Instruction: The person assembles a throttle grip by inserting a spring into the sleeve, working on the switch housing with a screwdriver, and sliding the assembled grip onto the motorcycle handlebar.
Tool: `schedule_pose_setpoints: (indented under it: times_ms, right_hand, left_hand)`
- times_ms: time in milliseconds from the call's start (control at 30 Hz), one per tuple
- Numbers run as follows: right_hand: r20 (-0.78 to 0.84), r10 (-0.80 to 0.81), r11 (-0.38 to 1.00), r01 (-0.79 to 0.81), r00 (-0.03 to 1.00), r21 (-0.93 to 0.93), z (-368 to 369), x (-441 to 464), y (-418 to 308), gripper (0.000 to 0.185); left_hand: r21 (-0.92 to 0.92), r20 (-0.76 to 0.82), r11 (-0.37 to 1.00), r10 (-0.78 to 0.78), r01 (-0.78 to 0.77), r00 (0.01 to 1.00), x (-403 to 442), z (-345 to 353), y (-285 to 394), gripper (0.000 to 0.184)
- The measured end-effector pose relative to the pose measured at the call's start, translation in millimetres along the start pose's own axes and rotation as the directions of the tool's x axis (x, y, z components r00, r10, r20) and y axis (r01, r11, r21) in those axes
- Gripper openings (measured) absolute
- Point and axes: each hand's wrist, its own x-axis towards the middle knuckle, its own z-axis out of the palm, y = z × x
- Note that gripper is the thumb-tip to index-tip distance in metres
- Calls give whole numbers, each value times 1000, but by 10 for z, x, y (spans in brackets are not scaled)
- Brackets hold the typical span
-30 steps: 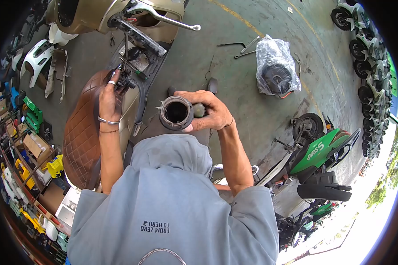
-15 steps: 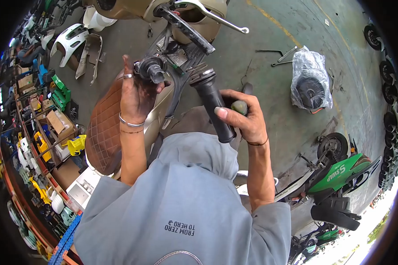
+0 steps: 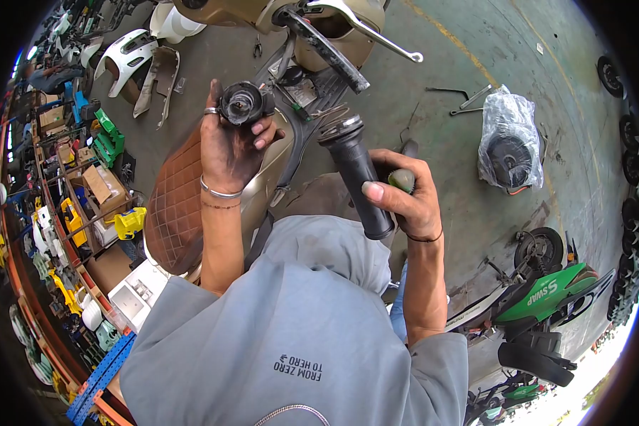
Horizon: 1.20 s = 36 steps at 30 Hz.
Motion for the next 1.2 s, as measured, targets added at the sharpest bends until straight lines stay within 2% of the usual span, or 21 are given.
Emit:
schedule_pose_setpoints:
  times_ms: [233, 433, 533, 633, 767, 867, 1000, 1100, 1200]
  right_hand:
    - [19, 20, 999, -21, 1000, 31, 10, 33, -8, 65]
    - [38, 17, 997, -20, 999, 72, -9, 14, 0, 67]
    - [95, -7, 994, -4, 995, 112, -68, 21, 36, 69]
    - [90, 20, 991, -32, 996, 133, -50, 6, 20, 70]
    - [102, -17, 994, 6, 995, 108, -92, 36, 62, 70]
    - [134, 34, 999, -39, 990, 29, -112, 12, -12, 59]
    - [161, -15, 951, 64, 987, -302, -28, 57, -145, 55]
    - [187, -18, 910, 94, 982, -405, 26, 68, -175, 56]
    - [225, -2, 921, 90, 974, -379, 34, 83, -144, 53]
  left_hand:
    - [96, -79, 995, 35, -27, 996, -42, 96, 21, 75]
    - [35, -13, 999, 5, -4, 1000, -35, 85, 43, 74]
    - [32, -14, 999, 0, 0, 1000, -38, 95, 45, 73]
    - [46, -45, 999, 18, -16, 999, -44, 136, 33, 73]
    - [54, -50, 998, 36, -34, 998, -59, 170, 30, 74]
    - [45, -68, 999, 29, -26, 997, -93, 215, 25, 74]
    - [28, -115, 999, 44, -41, 992, -106, 245, 4, 72]
    - [-20, -153, 998, 48, -51, 987, -115, 284, -18, 72]
    - [-4, -175, 996, 92, -94, 980, -117, 310, -82, 71]
